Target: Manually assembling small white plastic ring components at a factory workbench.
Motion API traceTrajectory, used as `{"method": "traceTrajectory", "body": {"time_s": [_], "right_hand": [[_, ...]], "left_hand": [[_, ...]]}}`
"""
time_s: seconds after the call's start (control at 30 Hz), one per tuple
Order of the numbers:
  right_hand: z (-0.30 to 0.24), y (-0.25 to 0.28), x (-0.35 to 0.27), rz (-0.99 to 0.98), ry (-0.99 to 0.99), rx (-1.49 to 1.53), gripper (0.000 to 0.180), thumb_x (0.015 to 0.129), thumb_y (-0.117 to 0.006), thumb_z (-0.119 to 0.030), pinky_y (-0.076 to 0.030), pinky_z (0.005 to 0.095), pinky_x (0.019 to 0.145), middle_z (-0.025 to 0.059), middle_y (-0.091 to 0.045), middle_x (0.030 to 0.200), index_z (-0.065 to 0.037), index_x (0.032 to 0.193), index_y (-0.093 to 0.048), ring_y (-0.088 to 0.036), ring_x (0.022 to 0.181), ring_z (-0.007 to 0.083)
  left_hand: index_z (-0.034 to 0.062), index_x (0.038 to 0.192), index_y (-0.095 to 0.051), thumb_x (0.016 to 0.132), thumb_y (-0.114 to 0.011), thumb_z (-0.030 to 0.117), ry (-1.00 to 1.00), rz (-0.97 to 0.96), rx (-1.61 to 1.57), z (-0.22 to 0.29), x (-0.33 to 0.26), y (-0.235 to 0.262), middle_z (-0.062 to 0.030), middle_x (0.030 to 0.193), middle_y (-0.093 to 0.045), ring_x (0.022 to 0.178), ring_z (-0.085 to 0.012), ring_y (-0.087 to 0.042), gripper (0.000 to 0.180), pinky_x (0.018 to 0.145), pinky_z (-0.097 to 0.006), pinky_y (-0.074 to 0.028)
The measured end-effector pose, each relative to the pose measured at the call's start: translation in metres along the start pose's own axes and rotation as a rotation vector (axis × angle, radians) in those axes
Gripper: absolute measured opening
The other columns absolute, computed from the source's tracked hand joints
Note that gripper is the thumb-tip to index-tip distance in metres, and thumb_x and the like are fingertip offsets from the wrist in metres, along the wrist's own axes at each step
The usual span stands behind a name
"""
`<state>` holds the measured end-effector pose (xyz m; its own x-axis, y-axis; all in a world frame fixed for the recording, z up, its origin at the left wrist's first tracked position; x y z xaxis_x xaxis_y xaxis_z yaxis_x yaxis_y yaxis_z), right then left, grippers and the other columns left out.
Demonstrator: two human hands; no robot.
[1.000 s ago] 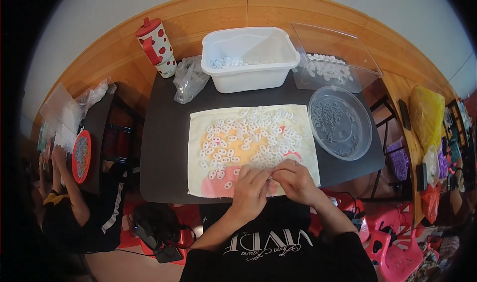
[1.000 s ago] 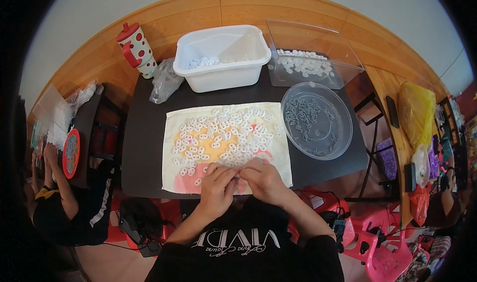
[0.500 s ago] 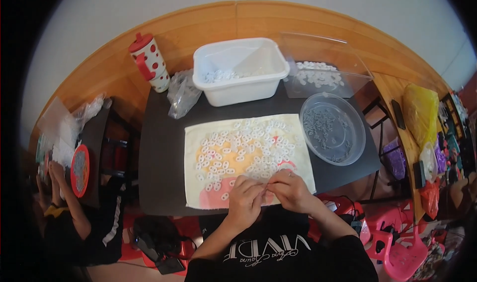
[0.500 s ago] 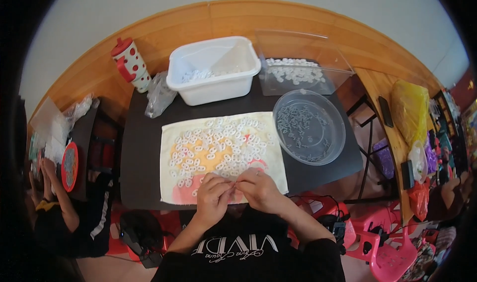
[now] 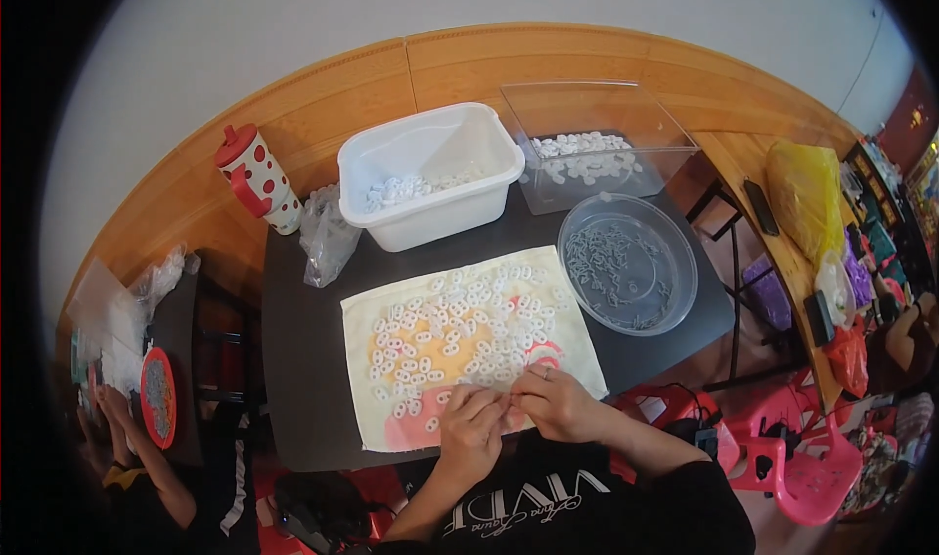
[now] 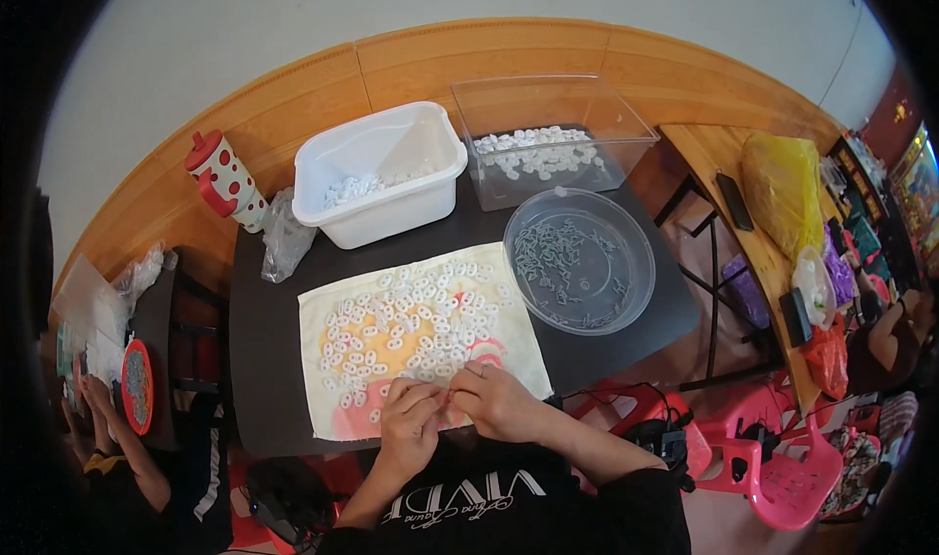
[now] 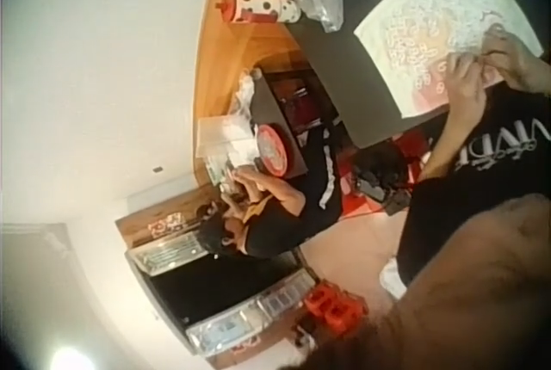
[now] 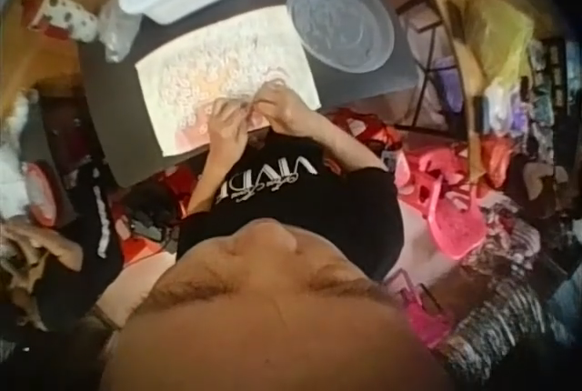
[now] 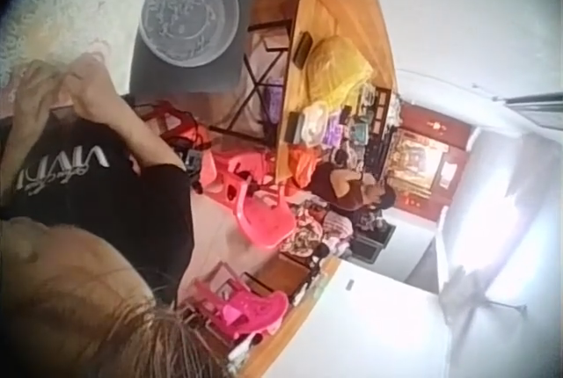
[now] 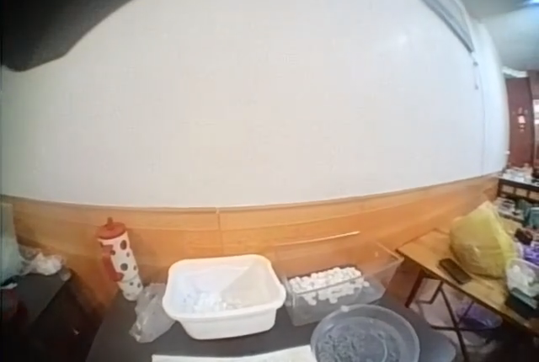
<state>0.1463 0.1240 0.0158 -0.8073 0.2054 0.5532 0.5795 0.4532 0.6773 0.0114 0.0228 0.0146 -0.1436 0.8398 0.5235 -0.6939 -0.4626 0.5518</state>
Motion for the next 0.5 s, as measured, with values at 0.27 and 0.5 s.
{"method": "traceTrajectory", "body": {"time_s": [0.27, 0.5], "right_hand": [[0.001, 0.0024, 0.0052, -0.047, 0.018, 0.054, 0.018, 0.07, -0.07, -0.003, -0.046, 0.0394, 0.07, 0.0127, -0.056, 0.09, -0.001, 0.085, -0.059, -0.054, 0.08, 0.0319], [0.0003, 0.0017, 0.0056, -0.085, 0.045, 0.064, 0.018, 0.071, -0.07, -0.005, -0.045, 0.0388, 0.071, 0.0125, -0.054, 0.089, -0.001, 0.086, -0.059, -0.053, 0.081, 0.032]], "left_hand": [[-0.0049, 0.094, -0.069, 0.065, -0.064, -0.013, 0.005, -0.027, 0.01, 0.0009, 0.0011, 0.0005, -0.0143, 0.095, -0.069, 0.089, -0.0329, -0.061, 0.03, 0.074, -0.039, -0.052], [-0.0054, 0.091, -0.068, 0.069, -0.067, -0.011, -0.015, -0.022, 0.068, 0.0028, -0.0011, -0.0002, -0.0144, 0.095, -0.069, 0.091, -0.0331, -0.063, 0.023, 0.075, -0.04, -0.053]]}}
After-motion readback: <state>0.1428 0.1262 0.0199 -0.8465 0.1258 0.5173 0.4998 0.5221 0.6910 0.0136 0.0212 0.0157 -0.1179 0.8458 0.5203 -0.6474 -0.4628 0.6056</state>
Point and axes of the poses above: each hand's wrist, its own x-axis towards the middle knuckle, its own y-axis out of the back of the hand, z = x × y, the point moved 3 cm from there along x, towards the middle knuckle
